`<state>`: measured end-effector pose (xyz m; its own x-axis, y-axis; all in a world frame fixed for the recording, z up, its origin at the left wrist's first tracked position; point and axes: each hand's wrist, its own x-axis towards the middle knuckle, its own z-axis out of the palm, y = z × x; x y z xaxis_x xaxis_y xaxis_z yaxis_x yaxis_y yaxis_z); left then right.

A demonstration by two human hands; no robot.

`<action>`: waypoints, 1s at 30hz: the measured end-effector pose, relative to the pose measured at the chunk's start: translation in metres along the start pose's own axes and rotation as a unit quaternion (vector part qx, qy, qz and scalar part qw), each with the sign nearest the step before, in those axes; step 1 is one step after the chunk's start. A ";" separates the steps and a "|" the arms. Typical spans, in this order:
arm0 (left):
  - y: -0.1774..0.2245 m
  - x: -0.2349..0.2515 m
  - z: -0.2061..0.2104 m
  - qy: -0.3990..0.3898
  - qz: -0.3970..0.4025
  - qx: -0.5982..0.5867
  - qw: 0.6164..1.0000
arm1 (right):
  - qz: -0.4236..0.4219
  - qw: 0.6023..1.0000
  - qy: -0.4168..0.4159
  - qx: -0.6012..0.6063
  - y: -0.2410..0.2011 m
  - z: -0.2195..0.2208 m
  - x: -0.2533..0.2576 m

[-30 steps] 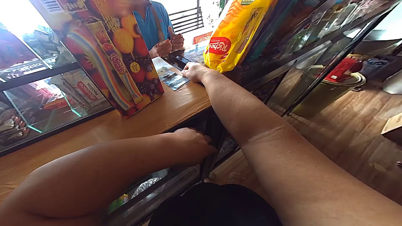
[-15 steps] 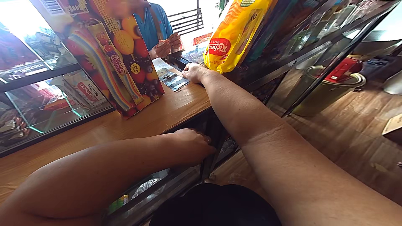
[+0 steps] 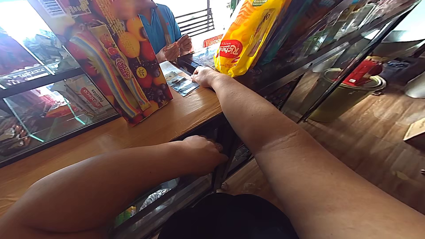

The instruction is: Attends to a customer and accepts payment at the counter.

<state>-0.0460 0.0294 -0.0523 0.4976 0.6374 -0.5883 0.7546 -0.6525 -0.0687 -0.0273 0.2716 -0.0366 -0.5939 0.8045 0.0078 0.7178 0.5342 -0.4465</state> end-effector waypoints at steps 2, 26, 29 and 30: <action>0.000 0.000 0.000 0.001 -0.001 -0.002 1.000 | 0.001 1.000 -0.003 -0.005 -0.001 -0.001 -0.001; 0.000 0.000 -0.001 -0.002 -0.001 -0.006 1.000 | -0.008 1.000 0.000 0.001 0.001 0.000 0.000; 0.000 0.000 0.000 0.001 0.000 -0.006 1.000 | -0.005 1.000 0.016 0.024 -0.014 -0.006 -0.022; 0.001 -0.001 0.000 0.001 0.000 -0.007 1.000 | -0.002 0.999 0.022 0.047 -0.029 -0.013 -0.042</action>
<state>-0.0456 0.0286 -0.0516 0.4984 0.6380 -0.5870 0.7605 -0.6468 -0.0574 -0.0188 0.2255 -0.0122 -0.5787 0.8141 0.0489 0.6765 0.5127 -0.5286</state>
